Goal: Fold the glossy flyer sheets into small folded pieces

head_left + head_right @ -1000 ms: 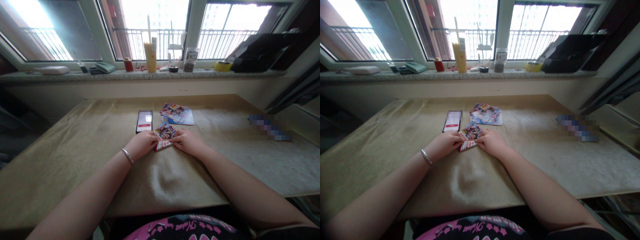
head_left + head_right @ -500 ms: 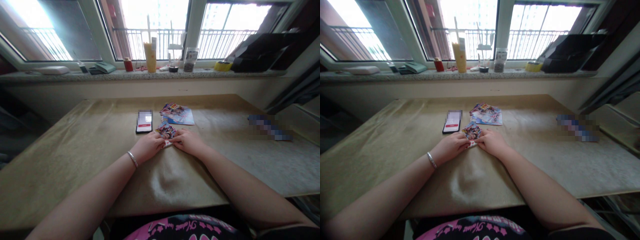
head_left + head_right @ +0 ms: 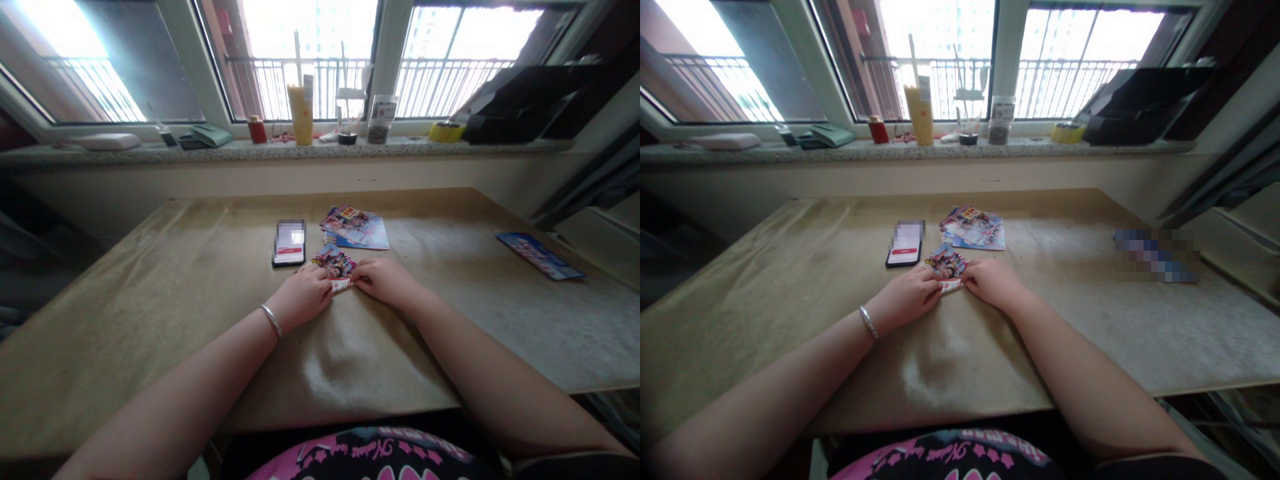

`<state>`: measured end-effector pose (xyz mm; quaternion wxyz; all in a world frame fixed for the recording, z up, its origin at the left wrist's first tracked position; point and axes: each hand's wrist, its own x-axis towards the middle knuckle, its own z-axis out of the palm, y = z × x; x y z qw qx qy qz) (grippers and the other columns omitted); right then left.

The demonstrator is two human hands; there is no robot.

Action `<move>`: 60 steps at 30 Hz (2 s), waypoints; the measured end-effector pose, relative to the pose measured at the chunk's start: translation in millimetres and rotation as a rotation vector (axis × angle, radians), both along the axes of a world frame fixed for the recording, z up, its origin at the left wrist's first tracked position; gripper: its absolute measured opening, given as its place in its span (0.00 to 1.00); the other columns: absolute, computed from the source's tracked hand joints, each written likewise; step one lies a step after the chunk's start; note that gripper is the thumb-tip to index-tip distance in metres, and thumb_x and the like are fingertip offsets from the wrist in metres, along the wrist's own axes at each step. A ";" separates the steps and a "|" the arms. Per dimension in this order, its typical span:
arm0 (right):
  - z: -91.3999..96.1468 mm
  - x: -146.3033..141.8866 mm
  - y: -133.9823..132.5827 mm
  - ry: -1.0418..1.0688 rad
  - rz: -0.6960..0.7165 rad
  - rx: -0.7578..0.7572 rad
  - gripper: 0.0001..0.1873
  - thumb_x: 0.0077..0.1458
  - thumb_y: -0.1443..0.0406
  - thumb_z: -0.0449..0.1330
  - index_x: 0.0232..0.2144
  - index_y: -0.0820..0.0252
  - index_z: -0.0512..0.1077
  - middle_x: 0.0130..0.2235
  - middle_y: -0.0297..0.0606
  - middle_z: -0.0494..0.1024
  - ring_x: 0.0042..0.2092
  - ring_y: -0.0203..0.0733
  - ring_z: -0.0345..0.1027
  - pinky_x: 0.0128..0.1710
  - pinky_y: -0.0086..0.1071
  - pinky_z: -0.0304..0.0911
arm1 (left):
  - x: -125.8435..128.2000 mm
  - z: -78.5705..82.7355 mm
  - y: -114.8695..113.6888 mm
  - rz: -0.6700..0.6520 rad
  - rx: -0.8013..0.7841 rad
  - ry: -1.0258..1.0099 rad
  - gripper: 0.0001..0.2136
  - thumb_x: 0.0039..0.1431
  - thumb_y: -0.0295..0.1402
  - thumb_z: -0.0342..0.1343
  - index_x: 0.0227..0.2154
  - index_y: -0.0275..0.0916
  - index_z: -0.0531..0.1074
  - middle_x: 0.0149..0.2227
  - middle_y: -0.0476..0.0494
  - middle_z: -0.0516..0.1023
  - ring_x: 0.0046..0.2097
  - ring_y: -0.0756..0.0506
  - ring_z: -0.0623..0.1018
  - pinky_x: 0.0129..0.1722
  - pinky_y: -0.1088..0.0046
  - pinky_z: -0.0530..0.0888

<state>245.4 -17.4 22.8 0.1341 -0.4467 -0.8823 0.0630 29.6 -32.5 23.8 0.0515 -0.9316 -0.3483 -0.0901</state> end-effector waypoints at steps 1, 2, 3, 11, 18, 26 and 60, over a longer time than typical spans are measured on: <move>-0.4 0.1 -0.1 -0.006 -0.006 0.003 0.09 0.54 0.66 0.58 0.34 0.54 0.79 0.37 0.36 0.79 0.38 0.39 0.71 0.36 0.29 0.59 | 0.3 0.0 -0.2 0.002 0.003 0.008 0.12 0.64 0.32 0.46 0.34 0.36 0.75 0.38 0.39 0.74 0.41 0.43 0.72 0.45 0.64 0.71; -1.0 0.3 -0.2 -0.008 -0.013 0.006 0.09 0.54 0.66 0.58 0.34 0.54 0.79 0.37 0.36 0.79 0.38 0.39 0.71 0.36 0.29 0.59 | 0.3 0.1 -0.4 0.005 0.004 0.016 0.12 0.64 0.32 0.46 0.35 0.35 0.75 0.39 0.39 0.74 0.42 0.43 0.72 0.45 0.64 0.71; -1.7 0.6 -0.2 -0.007 -0.019 0.010 0.09 0.55 0.65 0.58 0.34 0.54 0.79 0.37 0.36 0.79 0.38 0.39 0.70 0.35 0.29 0.59 | 0.2 0.0 -0.4 0.007 0.004 0.021 0.12 0.64 0.32 0.46 0.37 0.35 0.75 0.39 0.39 0.74 0.42 0.43 0.72 0.45 0.63 0.71; -2.9 2.2 1.5 0.009 0.028 0.039 0.08 0.54 0.66 0.59 0.33 0.55 0.79 0.36 0.37 0.79 0.37 0.39 0.70 0.36 0.29 0.60 | -2.7 -5.6 1.2 -0.036 0.009 -0.008 0.13 0.63 0.33 0.49 0.49 0.42 0.71 0.44 0.40 0.71 0.45 0.43 0.70 0.48 0.62 0.69; -5.0 10.9 0.0 -0.017 0.090 0.076 0.11 0.56 0.68 0.56 0.36 0.55 0.79 0.38 0.38 0.79 0.38 0.39 0.71 0.38 0.30 0.61 | 0.8 -4.2 -0.7 -0.036 0.001 -0.001 0.14 0.64 0.32 0.47 0.49 0.40 0.71 0.45 0.39 0.71 0.47 0.41 0.69 0.50 0.61 0.68; -10.4 19.0 0.9 -0.007 0.106 0.076 0.14 0.56 0.71 0.55 0.38 0.55 0.79 0.36 0.39 0.78 0.40 0.40 0.70 0.41 0.30 0.61 | 5.4 -1.6 -2.0 -0.050 -0.030 0.016 0.14 0.63 0.32 0.47 0.49 0.36 0.70 0.45 0.39 0.72 0.49 0.40 0.70 0.52 0.61 0.68; -2.9 21.7 -5.3 -0.058 0.196 0.169 0.11 0.56 0.68 0.55 0.37 0.53 0.78 0.37 0.36 0.78 0.40 0.42 0.66 0.39 0.32 0.59 | 6.7 2.8 -6.3 -0.029 0.021 0.101 0.16 0.61 0.33 0.50 0.51 0.40 0.68 0.45 0.39 0.72 0.45 0.40 0.71 0.44 0.63 0.71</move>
